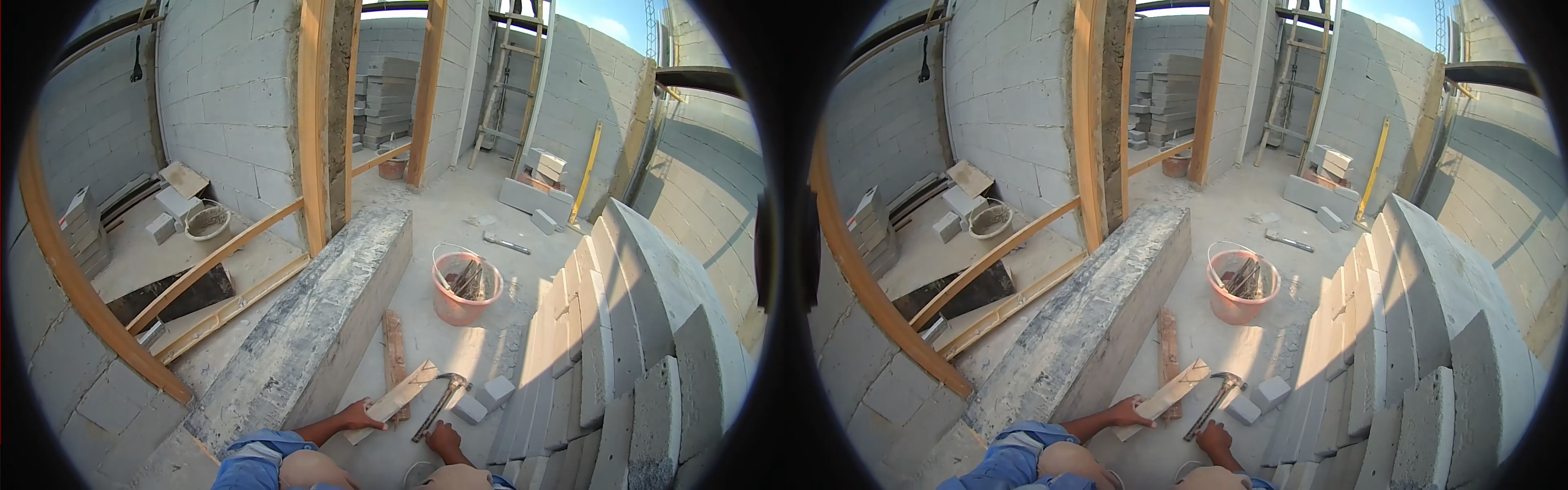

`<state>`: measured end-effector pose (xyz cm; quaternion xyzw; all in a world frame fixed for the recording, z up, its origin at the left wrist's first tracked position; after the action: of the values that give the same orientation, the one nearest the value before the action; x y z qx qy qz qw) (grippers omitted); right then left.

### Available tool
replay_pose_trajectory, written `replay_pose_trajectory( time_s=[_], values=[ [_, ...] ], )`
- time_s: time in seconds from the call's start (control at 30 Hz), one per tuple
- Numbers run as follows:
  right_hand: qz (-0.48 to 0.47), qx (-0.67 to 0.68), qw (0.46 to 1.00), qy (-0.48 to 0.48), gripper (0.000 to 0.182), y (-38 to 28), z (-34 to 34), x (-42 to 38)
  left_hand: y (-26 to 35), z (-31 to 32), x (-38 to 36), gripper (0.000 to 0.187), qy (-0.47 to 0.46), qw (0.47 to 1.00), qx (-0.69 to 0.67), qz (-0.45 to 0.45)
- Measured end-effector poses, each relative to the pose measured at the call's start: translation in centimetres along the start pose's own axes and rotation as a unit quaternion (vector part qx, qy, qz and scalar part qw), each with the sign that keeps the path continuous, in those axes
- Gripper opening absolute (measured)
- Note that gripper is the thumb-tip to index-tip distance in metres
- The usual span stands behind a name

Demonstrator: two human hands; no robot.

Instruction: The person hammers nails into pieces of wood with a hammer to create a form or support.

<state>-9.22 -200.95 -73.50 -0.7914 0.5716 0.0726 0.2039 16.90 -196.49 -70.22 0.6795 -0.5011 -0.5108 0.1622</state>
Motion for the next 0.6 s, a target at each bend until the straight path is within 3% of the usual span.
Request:
replay_pose_trajectory(
  time_s=[0.23,0.37,0.43,0.6],
  values=[
    [0.02,0.151,0.988,0.008,0.056,-0.4,-0.1,-0.1,0.7,-1.1,0.3,0.09,0.031,0.998,-0.036,0.039],
    [0.045,0.158,0.986,0.017,0.064,-0.2,0.6,0.7,1.8,-2.6,0.8,0.085,0.055,0.994,-0.083,0.039],
    [0.062,0.174,0.983,0.017,0.062,-0.2,0.3,0.9,2.6,-3.2,0.4,0.085,0.049,0.988,-0.143,0.022],
    [0.081,0.207,0.974,0.033,0.057,0.2,0.8,2.0,0.2,-3.3,2.5,0.086,0.061,0.994,-0.09,-0.022]
  ],
)
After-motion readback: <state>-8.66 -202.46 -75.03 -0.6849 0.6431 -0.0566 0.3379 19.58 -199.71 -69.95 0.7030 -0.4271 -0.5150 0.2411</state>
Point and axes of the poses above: each hand's wrist, its own x-axis towards the middle knuckle, its own z-axis out of the palm, y = z × x, the point moved 9 cm from there along x, towards the middle knuckle, and after that the axes turned 10 degrees about -z, right-handed, at the moved point
